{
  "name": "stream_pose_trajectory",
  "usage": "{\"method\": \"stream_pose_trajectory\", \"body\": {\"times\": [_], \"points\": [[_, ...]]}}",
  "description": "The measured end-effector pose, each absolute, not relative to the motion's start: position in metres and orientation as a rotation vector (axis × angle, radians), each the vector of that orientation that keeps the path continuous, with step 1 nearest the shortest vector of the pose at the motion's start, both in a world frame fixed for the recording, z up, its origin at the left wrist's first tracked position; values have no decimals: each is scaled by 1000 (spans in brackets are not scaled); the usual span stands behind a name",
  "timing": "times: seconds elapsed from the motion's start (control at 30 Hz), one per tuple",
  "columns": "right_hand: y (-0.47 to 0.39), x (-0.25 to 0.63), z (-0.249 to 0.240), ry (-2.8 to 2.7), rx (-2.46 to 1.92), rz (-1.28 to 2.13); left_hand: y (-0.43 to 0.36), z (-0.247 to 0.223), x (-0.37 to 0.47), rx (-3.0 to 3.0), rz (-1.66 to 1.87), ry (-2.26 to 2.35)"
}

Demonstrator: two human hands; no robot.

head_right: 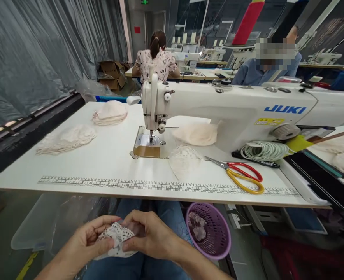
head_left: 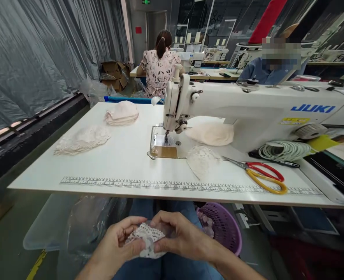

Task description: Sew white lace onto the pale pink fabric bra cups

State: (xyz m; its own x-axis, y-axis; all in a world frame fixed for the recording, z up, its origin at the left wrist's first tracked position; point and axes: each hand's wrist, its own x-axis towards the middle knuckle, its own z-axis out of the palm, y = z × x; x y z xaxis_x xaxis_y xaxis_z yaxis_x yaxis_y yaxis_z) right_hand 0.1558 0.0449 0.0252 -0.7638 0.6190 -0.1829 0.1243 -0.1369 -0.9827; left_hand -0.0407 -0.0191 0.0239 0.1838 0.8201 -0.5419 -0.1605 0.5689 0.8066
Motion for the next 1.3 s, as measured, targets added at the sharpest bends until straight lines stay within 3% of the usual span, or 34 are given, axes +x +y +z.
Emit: {"method": "stream_pose_trajectory", "body": {"times": [0.47, 0.73, 1.0, 1.3], "points": [[21, 157, -7, -1712, -943, 1874, -23, 9, -28, 1066, 499, 1392], [27, 155, -14, -1471, -966, 1998, -21, 7, -24, 1131, 343, 1333], [30, 155, -5, -1574, -647, 2116, -25, -7, -23, 1079, 230, 1244], [10, 192, -9, -2738, -708, 1019, -23, 0, -28, 1158, 52, 1313]]}}
